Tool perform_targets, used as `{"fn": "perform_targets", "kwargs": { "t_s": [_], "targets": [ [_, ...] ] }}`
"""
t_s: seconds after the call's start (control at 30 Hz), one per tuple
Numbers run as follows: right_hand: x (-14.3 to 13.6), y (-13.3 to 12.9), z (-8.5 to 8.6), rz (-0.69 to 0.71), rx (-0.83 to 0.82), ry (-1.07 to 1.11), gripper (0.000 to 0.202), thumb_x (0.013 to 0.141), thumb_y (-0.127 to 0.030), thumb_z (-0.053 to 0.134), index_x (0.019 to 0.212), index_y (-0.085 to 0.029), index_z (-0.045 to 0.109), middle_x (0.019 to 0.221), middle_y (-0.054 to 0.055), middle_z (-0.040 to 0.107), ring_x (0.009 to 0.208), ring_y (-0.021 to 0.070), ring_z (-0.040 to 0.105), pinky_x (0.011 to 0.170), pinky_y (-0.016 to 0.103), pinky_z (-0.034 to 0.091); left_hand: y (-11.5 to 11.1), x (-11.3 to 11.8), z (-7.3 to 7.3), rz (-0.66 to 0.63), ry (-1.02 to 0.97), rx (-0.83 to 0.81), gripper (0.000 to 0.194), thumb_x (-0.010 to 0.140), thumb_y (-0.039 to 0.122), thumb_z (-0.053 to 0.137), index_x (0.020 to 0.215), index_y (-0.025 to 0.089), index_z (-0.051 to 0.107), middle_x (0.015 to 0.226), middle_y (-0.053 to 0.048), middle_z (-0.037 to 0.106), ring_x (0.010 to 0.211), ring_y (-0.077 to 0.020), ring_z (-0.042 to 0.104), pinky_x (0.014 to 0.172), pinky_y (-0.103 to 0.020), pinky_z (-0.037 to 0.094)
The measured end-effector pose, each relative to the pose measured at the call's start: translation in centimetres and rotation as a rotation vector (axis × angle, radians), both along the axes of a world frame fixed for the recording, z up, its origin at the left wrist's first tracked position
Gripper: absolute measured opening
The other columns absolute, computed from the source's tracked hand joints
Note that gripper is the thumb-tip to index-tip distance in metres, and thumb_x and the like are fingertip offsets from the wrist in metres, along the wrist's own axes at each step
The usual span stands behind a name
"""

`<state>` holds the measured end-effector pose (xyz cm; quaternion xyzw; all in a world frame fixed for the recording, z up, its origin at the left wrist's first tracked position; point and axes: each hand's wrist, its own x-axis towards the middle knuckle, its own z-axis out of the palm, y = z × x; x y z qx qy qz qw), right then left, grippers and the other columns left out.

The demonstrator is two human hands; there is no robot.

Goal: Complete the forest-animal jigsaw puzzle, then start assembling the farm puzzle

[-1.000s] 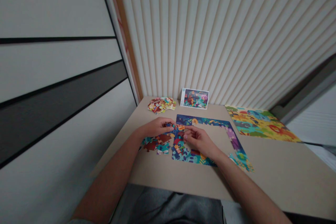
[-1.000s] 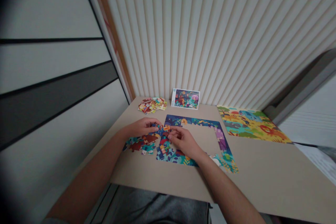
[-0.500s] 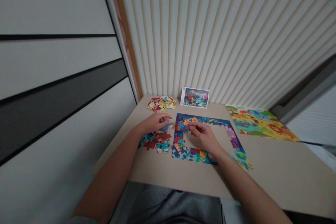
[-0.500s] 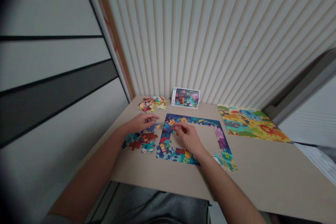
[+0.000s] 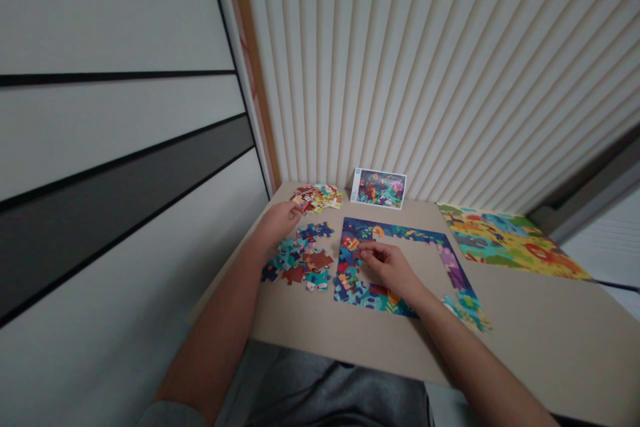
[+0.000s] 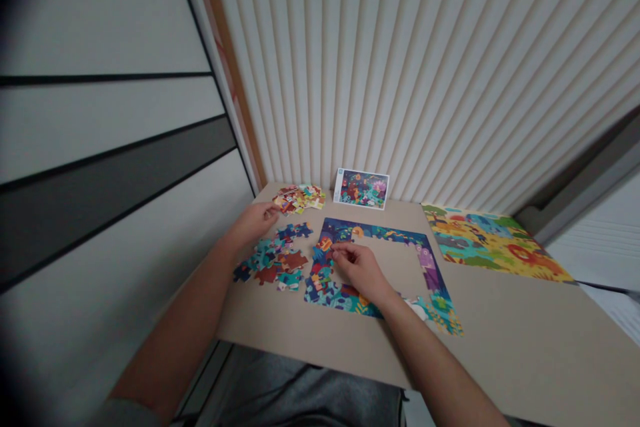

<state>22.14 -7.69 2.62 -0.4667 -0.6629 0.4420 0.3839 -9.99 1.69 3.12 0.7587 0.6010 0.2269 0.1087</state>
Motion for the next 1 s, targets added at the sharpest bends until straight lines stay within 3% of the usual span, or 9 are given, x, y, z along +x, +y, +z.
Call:
{"fn": "perform_targets", "kwargs": {
  "t_s": [0.1, 0.23, 0.33, 0.43, 0.6, 0.73, 1.0],
  "targets": [
    [-0.1, 0.2, -0.6, 0.026, -0.011, 0.001, 0.039, 0.086, -0.044, 0.065, 0.111, -0.014, 0.072, 0.084, 0.004, 0.072, 0.066, 0.0155, 0.057, 0.059, 0.026, 0.041, 0.0, -0.3, -0.5, -0.097, 0.019, -0.103, 0.040, 0.083, 0.045, 0.065, 0.112, 0.018, 0.072, 0.099, -0.007, 0.074, 0.087, -0.0228, 0.067, 0.077, -0.029, 0.049],
    [-1.3, 1.4, -1.3, -0.032, 0.056, -0.050, 0.037, 0.090, -0.042, 0.061, 0.113, -0.015, 0.072, 0.080, 0.002, 0.070, 0.064, 0.0156, 0.057, 0.059, 0.027, 0.043, 0.1, 0.3, -1.2, -0.221, 0.055, -0.156, 0.060, 0.070, 0.054, 0.078, 0.118, 0.020, 0.069, 0.113, -0.009, 0.071, 0.100, -0.0261, 0.065, 0.085, -0.030, 0.049],
    [-2.8, 2.8, -1.0, 0.014, 0.203, -0.201, 0.029, 0.094, -0.035, 0.057, 0.112, -0.019, 0.073, 0.091, 0.005, 0.073, 0.079, 0.0192, 0.063, 0.074, 0.032, 0.049, 0.2, 0.6, -1.5, -0.269, 0.081, -0.152, 0.061, 0.074, 0.054, 0.076, 0.123, 0.020, 0.066, 0.121, -0.010, 0.068, 0.109, -0.0273, 0.063, 0.093, -0.032, 0.047],
    [-4.2, 3.9, 0.0, 0.074, 0.384, -0.415, 0.025, 0.095, -0.026, 0.058, 0.112, -0.019, 0.074, 0.110, 0.010, 0.071, 0.100, 0.0231, 0.063, 0.093, 0.038, 0.046, 0.3, 0.5, -1.6, -0.267, 0.090, -0.149, 0.060, 0.074, 0.055, 0.076, 0.121, 0.019, 0.066, 0.120, -0.011, 0.068, 0.109, -0.0277, 0.063, 0.094, -0.034, 0.048],
    [-5.9, 4.6, 1.2, 0.386, 0.474, -0.567, 0.024, 0.093, -0.032, 0.066, 0.113, -0.022, 0.075, 0.116, 0.010, 0.068, 0.110, 0.0229, 0.061, 0.099, 0.035, 0.043, 0.2, 0.1, -1.4, -0.251, 0.114, -0.103, 0.056, 0.078, 0.049, 0.075, 0.122, 0.017, 0.064, 0.126, -0.014, 0.064, 0.118, -0.0290, 0.057, 0.103, -0.037, 0.044],
    [-6.6, 5.0, 1.5, 0.525, 0.484, -0.692, 0.048, 0.086, -0.045, 0.073, 0.131, -0.028, 0.067, 0.128, 0.009, 0.063, 0.120, 0.0264, 0.056, 0.101, 0.039, 0.040, -0.1, -0.2, -1.1, -0.254, 0.125, -0.091, 0.048, 0.080, 0.043, 0.072, 0.121, 0.018, 0.064, 0.128, -0.013, 0.062, 0.120, -0.0281, 0.055, 0.105, -0.036, 0.042],
    [-7.3, 5.7, 1.8, 0.407, 0.540, -0.852, 0.038, 0.092, -0.034, 0.069, 0.129, -0.027, 0.067, 0.127, 0.012, 0.062, 0.119, 0.0284, 0.053, 0.097, 0.041, 0.037, -0.5, -0.5, -0.6, -0.233, 0.142, -0.102, 0.045, 0.083, 0.040, 0.066, 0.119, 0.015, 0.065, 0.122, -0.015, 0.064, 0.117, -0.0300, 0.057, 0.104, -0.038, 0.043]
  ]
}}
